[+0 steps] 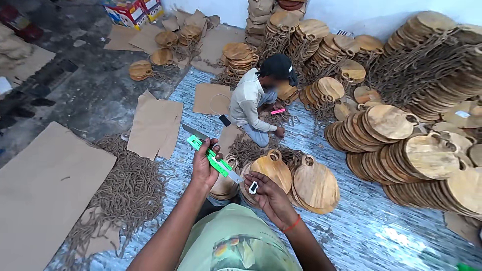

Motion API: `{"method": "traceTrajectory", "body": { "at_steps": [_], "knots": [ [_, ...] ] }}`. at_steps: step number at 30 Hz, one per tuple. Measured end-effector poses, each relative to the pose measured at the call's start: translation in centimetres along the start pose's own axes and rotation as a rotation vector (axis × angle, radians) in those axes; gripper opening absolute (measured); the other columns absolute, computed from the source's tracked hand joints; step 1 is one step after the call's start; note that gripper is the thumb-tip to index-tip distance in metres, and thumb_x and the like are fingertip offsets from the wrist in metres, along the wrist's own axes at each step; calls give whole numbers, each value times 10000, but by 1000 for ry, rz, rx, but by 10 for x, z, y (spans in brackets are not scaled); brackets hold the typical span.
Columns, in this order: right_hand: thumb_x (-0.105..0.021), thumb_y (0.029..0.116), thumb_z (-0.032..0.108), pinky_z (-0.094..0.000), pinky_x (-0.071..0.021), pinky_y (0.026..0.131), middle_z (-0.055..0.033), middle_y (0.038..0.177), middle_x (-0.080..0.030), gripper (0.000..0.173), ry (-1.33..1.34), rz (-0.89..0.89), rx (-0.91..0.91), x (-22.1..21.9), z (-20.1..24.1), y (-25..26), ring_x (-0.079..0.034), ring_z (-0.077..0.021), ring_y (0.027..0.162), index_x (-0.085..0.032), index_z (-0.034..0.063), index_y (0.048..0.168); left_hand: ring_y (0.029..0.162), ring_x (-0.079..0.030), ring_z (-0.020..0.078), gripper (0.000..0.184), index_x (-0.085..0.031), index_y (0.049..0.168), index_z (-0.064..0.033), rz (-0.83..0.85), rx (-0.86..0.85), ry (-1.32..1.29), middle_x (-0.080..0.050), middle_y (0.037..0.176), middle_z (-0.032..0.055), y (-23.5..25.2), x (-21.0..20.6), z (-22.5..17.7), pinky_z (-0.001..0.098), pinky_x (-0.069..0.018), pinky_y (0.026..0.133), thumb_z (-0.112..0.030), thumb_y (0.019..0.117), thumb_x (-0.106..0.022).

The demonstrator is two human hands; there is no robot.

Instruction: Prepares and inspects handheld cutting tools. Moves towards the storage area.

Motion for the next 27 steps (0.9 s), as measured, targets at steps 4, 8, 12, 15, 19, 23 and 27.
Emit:
{"method": "traceTrajectory", "body": {
  "at_steps": [4,8,12,15,19,23,27],
  "knots": [
    [-429,947,-94,-360,-556,996,-169,1286,-633,422,-67,130,130,-5,5,-10,-662,-231,1152,-469,-26,1361,598,-609,63,225,-613,964,-141,-2,-3,-20,-677,882,9,-1,1,0,180,-514,507,-209,1095,-442],
    [-513,914,-105,-379,-566,985,-181,1262,-661,499,-74,178,228,-5,8,-8,-673,-258,1158,-434,-11,1398,586,-604,59,252,-620,948,-136,3,-4,-30,-669,864,7,-2,-3,-2,174,-515,504,-205,1096,-428],
    [-502,946,-95,-460,-589,950,-172,1239,-676,539,-122,170,183,-11,13,-10,-699,-296,1093,-394,33,1458,582,-597,56,262,-622,943,-130,10,-8,-29,-662,850,4,-3,-7,-4,170,-511,507,-218,1096,-430],
    [-519,963,-74,-419,-601,932,-160,1214,-694,452,-259,203,146,-15,12,-12,-708,-269,1077,-443,-7,1404,612,-594,38,215,-619,981,-156,62,-11,31,-659,900,-10,-10,-11,-6,152,-504,532,-250,1094,-461],
    [-604,955,-43,-346,-608,909,-145,1112,-735,267,-412,204,162,-17,12,-13,-730,-214,1003,-611,-53,1222,615,-617,59,225,-622,977,-144,59,-12,-20,-678,896,4,-6,-9,-6,174,-522,526,-221,1096,-446],
    [-653,946,25,-282,-613,853,-80,1039,-719,240,-528,213,110,-20,13,-16,-718,-139,889,-675,-26,1179,618,-622,66,233,-626,973,-137,50,-13,-42,-681,891,10,-3,-7,-6,186,-528,530,-211,1096,-443],
    [-702,909,8,-290,-623,803,-102,1006,-725,281,-501,182,79,-19,15,-16,-722,-161,853,-670,-35,1184,609,-615,65,231,-624,971,-141,58,-6,-40,-679,891,10,-2,-5,-3,184,-522,522,-204,1096,-440]
  ]
}}
Point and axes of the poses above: each hand's wrist, its own y-axis towards the middle knuckle, its own x-axis out of the back of the hand, z = x × y, the point moved 5 cm from there along y, towards the middle knuckle
